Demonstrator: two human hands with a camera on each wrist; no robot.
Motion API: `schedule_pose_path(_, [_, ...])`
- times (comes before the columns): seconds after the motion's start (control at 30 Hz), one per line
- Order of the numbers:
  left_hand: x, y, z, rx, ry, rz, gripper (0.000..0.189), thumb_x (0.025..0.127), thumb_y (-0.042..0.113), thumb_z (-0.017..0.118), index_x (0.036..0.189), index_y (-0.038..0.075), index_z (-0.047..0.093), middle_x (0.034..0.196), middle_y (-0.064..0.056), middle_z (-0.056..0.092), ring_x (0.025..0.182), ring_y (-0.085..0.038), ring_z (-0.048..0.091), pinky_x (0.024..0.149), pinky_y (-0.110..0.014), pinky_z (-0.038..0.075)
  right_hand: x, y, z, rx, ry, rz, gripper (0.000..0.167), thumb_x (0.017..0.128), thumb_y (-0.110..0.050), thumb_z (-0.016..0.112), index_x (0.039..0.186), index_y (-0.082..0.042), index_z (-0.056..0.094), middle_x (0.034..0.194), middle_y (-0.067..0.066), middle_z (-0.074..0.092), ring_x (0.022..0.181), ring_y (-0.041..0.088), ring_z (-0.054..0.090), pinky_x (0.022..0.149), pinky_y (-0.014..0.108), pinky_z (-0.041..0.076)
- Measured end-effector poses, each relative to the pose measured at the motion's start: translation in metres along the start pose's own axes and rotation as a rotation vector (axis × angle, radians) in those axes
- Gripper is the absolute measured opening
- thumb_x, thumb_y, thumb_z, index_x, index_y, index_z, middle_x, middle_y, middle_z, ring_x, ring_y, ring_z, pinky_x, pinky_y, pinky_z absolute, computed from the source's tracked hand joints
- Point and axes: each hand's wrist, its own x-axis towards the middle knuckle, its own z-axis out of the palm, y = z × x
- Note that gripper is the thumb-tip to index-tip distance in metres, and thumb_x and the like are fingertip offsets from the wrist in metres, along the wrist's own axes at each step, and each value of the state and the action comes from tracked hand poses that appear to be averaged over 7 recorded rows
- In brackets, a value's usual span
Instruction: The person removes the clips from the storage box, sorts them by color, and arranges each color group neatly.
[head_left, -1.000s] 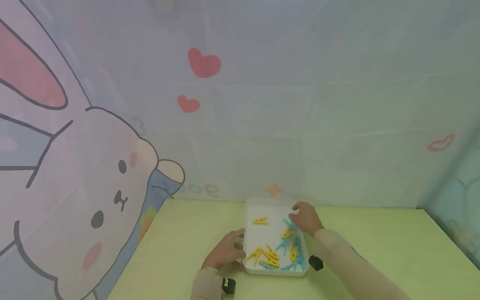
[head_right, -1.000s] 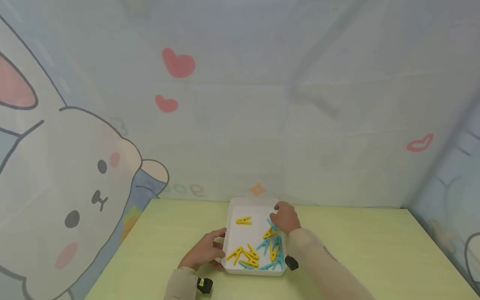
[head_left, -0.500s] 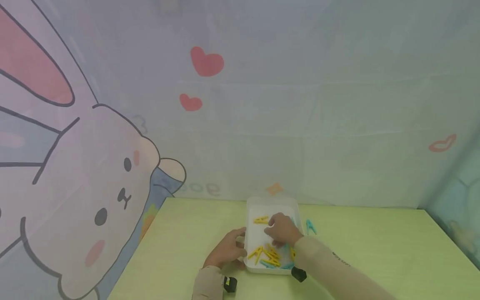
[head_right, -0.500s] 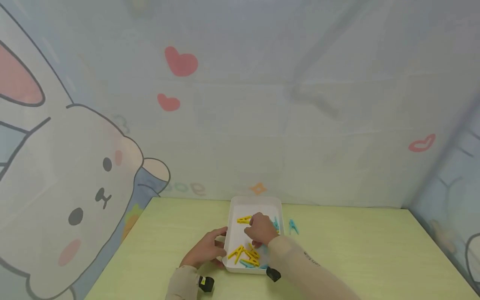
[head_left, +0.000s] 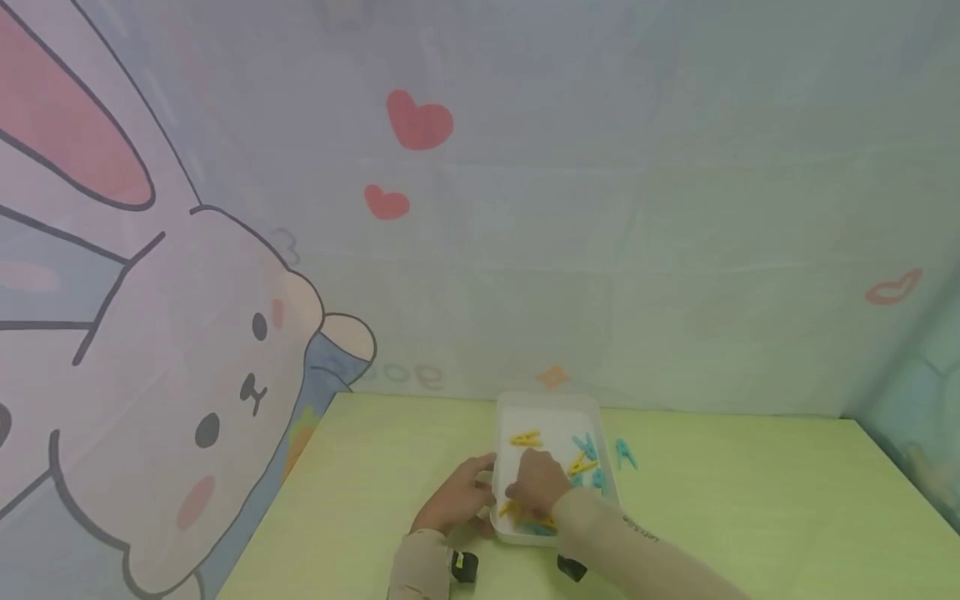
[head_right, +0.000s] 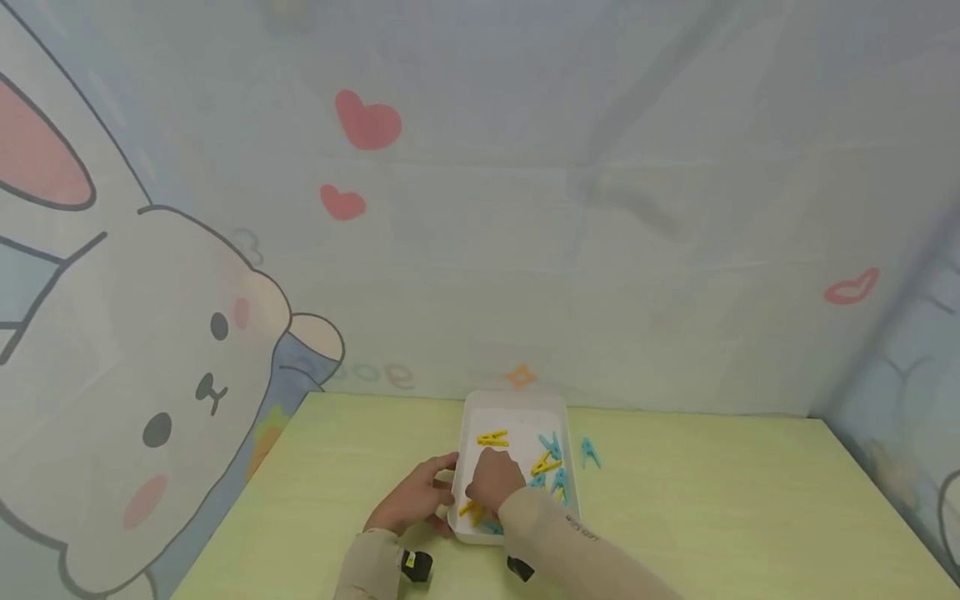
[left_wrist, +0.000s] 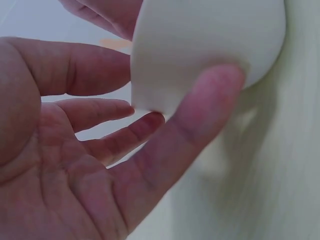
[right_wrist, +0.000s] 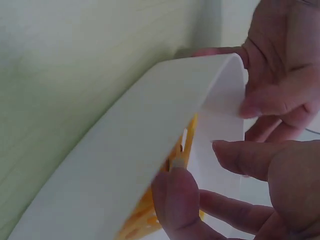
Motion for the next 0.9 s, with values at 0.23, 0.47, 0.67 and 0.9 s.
schedule_pose_path(0.23, [0.0, 0.001, 0.001, 0.018, -0.014, 0.025, 0.07, 0.083, -0.009, 0.054, 0.15, 0.004, 0.04, 0.148, -0.021, 0.037, 0.108, -0.035, 0.059, 0.059, -0.046, 0.063, 0.006, 0.006, 0.021, -0.05, 0.051, -0.077, 0.037, 0.07, -0.007, 0.077, 0.096, 0.012, 0.059, 0.07, 0.009, 0.057, 0.055, 0.02, 0.055, 0.048, 0.032, 0.053])
schedule_pose_path(0.47, [0.003, 0.001, -0.001, 0.01, -0.054, 0.05, 0.069, 0.084, -0.009, 0.054, 0.15, 0.004, 0.041, 0.144, -0.021, 0.042, 0.097, -0.031, 0.065, 0.057, -0.048, 0.062, 0.003, -0.005, 0.026, -0.127, 0.084, -0.094, 0.02, 0.073, -0.007, 0.074, 0.082, 0.004, 0.06, 0.065, 0.007, 0.056, 0.055, 0.02, 0.053, 0.049, 0.036, 0.054])
schedule_pose_path(0.67, [0.004, -0.001, 0.0, 0.008, -0.038, 0.043, 0.076, 0.081, -0.011, 0.054, 0.153, -0.001, 0.032, 0.146, -0.023, 0.039, 0.104, -0.035, 0.063, 0.056, -0.048, 0.062, -0.007, -0.018, 0.022, -0.13, 0.083, -0.077, 0.016, 0.074, -0.007, 0.072, 0.074, 0.0, 0.057, 0.06, 0.005, 0.053, 0.052, 0.018, 0.052, 0.047, 0.035, 0.053])
schedule_pose_path(0.9, [0.003, -0.001, 0.001, 0.015, -0.029, 0.037, 0.077, 0.08, -0.01, 0.053, 0.153, -0.002, 0.03, 0.148, -0.025, 0.036, 0.107, -0.038, 0.061, 0.056, -0.048, 0.062, -0.012, -0.021, 0.019, -0.086, 0.091, -0.066, 0.013, 0.074, -0.005, 0.069, 0.073, -0.001, 0.057, 0.06, 0.004, 0.053, 0.052, 0.018, 0.052, 0.046, 0.034, 0.053])
